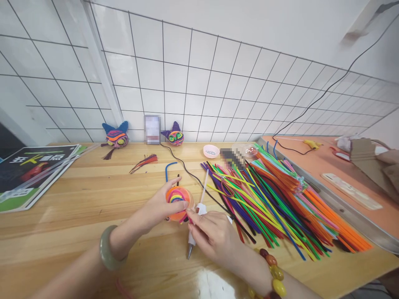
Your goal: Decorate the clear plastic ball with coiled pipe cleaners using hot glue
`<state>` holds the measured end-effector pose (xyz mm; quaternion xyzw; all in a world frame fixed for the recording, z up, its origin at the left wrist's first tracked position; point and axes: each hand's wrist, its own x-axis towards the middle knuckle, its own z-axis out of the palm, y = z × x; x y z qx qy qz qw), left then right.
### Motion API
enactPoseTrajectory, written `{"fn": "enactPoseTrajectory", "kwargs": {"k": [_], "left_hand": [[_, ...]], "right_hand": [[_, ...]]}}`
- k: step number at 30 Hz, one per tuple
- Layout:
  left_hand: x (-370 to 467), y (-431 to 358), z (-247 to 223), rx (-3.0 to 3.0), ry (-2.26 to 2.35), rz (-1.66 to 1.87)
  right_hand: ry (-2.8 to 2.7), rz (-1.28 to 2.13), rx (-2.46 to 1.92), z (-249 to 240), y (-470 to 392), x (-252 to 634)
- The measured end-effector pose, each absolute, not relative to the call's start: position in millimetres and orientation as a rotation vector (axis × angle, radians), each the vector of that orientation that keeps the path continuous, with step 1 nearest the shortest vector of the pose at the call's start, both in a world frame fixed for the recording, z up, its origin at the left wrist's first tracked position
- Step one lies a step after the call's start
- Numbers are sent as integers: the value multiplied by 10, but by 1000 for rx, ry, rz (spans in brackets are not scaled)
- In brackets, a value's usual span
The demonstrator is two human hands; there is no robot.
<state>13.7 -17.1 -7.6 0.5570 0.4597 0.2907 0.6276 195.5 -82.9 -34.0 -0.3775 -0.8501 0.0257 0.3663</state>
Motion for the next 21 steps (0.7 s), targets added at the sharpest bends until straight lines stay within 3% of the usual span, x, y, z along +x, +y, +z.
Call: {"fn": "enactPoseTrajectory", "kwargs": {"k": [11,17,21], "left_hand": [[-26,-58,7,1331,1078,692],[-200,49,-13,1338,1006,766],[-279,106,-40,1321,941,739]], "right_hand": [[-1733,565,-1270,-198,-689,2235],[-1945,592,-1634,-192,-550,2415],[-2109,817,-1737,-209,-563,2424]]}}
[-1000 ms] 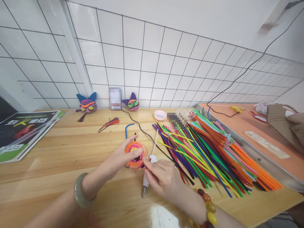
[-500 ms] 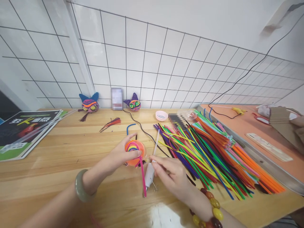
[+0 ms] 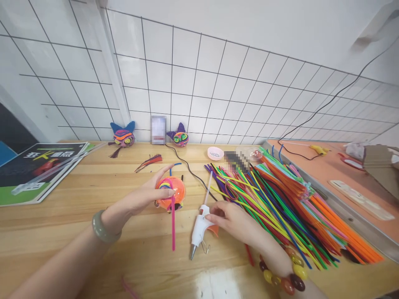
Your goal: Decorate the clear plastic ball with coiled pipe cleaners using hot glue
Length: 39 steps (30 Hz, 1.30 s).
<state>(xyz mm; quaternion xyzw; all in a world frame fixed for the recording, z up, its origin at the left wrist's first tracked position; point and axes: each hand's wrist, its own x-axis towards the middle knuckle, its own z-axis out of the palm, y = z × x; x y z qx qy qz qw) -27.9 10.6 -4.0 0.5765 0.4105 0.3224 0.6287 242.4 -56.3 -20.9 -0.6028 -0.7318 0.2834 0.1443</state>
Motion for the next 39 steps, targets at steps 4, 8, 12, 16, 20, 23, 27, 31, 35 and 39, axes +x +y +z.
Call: {"fn": "enactPoseTrajectory", "kwargs": {"k": [4,8,12,16,20,23,27,31,35,39], "left_hand": [[-325,136,-62,1305,875,733],[-365,153,-76,1303,812,698],[-408,181,-96,1352,776,712],[-447,213,-125,1410,804,751],[-455,216,-137,1392,779,765],[-441,200,-128,1331,724,746],[-423,182,-135,1281,682,748],[-401,168,-167,1260,638,692],[-357,141,-165,1278,626,640],[-330,134,-169,1410,642,625]], "right_hand": [[-2172,865,-1785,-237,-581,2398],[-2178,1020,-1718,-274,-558,2417],[-2105,1115,-1642,-244,-529,2452],[-1888,1162,-1410,-124,-533,2485],[-1650,1243,-1244,-89,-597,2517],[-1663,1260,-1182,-118,-664,2491],[-1630,1178,-1158,-113,-740,2370],[-1637,1087,-1125,-121,-794,2288],[-1712,1037,-1160,-181,-833,2298],[-1836,971,-1144,-154,-867,2279]]}}
